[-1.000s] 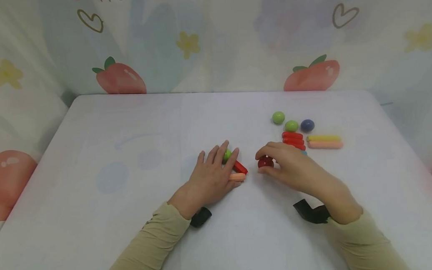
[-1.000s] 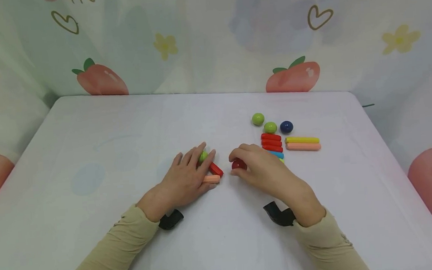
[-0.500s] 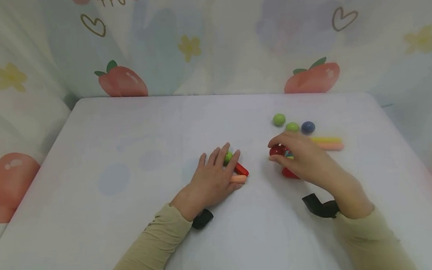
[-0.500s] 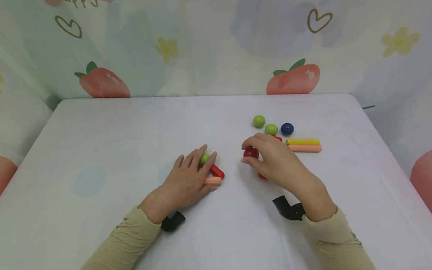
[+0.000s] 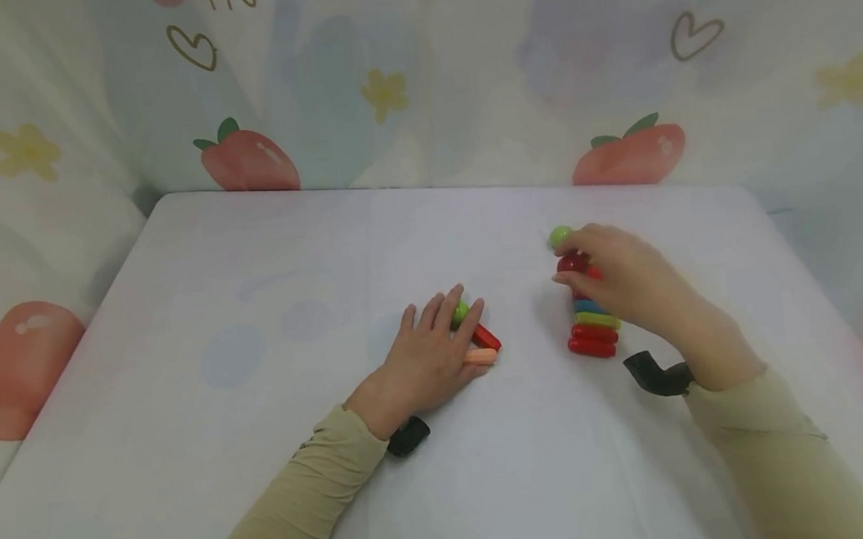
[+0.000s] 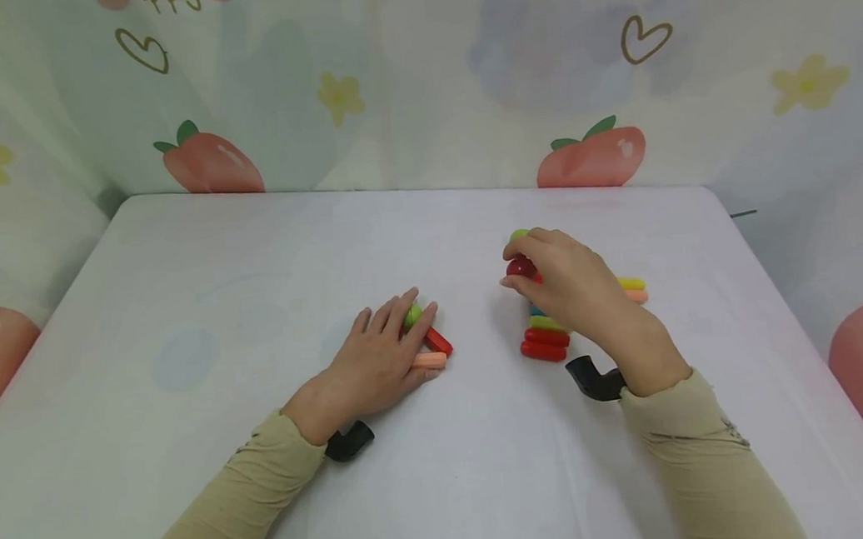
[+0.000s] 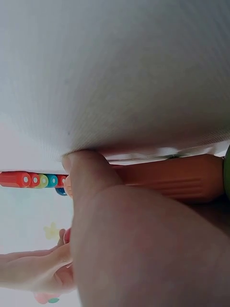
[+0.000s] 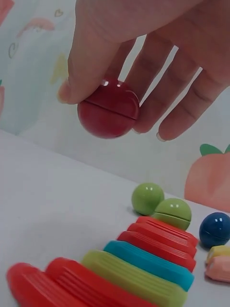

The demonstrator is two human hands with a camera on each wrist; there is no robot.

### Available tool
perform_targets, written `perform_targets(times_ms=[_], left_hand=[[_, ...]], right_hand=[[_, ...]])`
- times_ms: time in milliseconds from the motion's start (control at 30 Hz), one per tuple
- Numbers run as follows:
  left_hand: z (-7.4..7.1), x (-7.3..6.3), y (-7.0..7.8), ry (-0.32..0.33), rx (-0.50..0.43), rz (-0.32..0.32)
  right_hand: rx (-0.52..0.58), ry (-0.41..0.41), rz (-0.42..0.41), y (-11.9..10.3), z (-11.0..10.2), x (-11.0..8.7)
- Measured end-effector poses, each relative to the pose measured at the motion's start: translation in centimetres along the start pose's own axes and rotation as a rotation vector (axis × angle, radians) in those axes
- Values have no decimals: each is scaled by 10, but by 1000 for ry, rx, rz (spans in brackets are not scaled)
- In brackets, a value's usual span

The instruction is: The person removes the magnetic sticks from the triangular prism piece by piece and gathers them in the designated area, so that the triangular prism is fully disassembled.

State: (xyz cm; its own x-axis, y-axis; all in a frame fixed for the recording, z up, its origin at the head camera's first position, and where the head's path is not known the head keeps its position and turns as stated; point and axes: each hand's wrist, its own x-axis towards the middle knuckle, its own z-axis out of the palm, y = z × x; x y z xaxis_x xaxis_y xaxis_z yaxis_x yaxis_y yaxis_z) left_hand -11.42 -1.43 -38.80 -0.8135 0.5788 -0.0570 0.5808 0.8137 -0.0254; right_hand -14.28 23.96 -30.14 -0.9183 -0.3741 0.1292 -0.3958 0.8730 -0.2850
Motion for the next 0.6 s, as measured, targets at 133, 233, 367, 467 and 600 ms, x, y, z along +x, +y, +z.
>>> perform_targets(times_ms=[133,233,367,467,600], left_hand=[[0,0,0,1,-3,0],[-1,-1,0,-2,-7,4],[-1,-1,0,2,-5,3],[0,-1,0,9,2,3],[0,-2,-2,17,0,8]], right_hand=[[-1,-40,40,6,-5,5],[-6,-71,82,12,-8,9],[-6,-90,106,21,-11,16],[3,-92,101,29,-11,22],[5,-103,126,39,-11,33]])
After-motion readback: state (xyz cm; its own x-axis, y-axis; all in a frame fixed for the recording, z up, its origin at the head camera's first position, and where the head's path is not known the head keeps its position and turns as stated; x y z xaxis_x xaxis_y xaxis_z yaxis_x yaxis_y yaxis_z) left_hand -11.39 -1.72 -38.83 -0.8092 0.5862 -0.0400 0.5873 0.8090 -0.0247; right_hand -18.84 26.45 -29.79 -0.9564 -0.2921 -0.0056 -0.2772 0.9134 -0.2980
